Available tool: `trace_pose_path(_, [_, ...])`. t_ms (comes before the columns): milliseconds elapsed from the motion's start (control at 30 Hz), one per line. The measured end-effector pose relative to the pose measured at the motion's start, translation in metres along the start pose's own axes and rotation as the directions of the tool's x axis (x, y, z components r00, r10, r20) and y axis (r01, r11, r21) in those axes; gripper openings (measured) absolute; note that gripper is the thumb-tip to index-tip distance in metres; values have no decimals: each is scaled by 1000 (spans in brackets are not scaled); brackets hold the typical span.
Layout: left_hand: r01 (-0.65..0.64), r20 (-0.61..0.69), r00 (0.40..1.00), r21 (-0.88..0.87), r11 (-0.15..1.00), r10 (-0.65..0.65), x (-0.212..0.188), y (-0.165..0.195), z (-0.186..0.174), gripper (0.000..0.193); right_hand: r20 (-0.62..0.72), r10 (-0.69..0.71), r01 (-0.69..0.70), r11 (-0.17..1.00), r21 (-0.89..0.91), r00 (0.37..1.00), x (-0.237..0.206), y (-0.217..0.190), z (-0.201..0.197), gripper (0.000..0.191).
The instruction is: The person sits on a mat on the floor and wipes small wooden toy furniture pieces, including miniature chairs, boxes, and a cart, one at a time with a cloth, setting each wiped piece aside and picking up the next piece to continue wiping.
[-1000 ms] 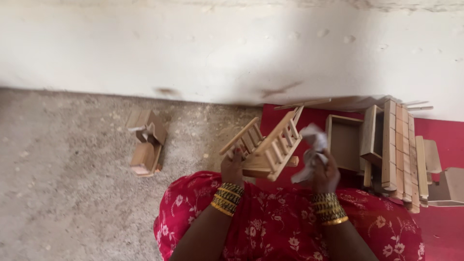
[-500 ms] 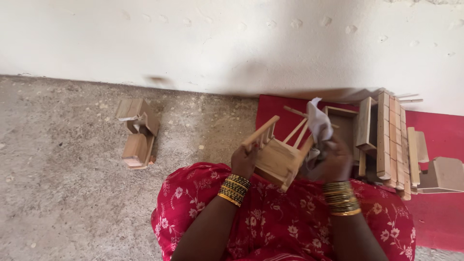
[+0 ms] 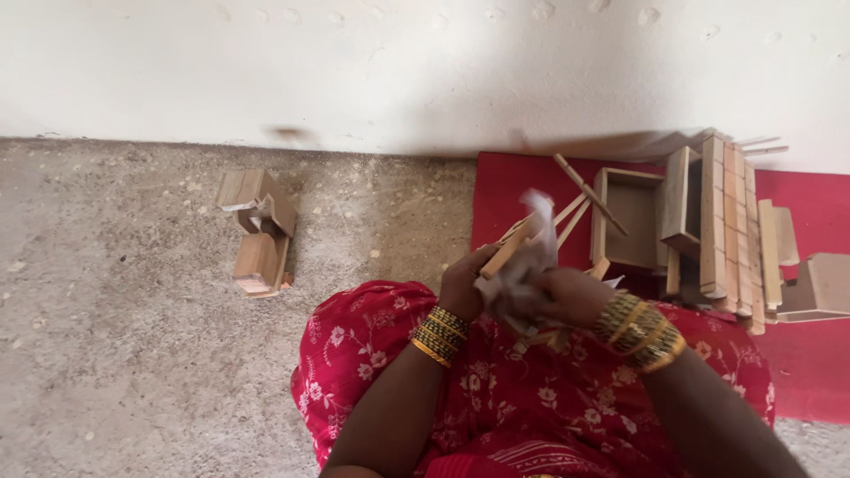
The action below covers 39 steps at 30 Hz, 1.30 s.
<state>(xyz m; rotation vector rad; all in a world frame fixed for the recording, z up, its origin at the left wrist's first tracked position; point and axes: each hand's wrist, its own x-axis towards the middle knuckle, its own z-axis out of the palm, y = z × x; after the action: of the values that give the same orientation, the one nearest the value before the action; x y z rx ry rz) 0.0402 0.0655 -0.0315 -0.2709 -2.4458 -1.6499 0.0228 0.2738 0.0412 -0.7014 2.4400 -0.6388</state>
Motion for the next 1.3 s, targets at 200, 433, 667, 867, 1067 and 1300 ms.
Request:
trace_pose_path(200, [4,52,999,12,1000,-5,-11,5,5,47,-139,251,-246,968,52,958,36,41,9,35])
trace_pose_path(433, [-70,17,997,39,997,69,-13,8,-3,38,-22,-46,24,800,-600,999,54,34,50,18])
trace_pose_path(667, [-39,89,995,31,999,37,-15,12,4,32,364,341,-482,757,440,867,-23,-8,30,41])
trace_pose_path(867, [-99,88,992,133,986,88,-18,-19,18,33,-569,86,295,786,544,818,-35,12,-11,15])
trace_pose_path(1067, [21,133,990,256,967,-57,-14,-38,28,27,-636,-440,154,878,-453,634,-5,15,39,19])
trace_pose_path(1300, [-34,113,993,11,999,32,-18,-6,13,36,-764,86,36,989,141,639,21,42,16,31])
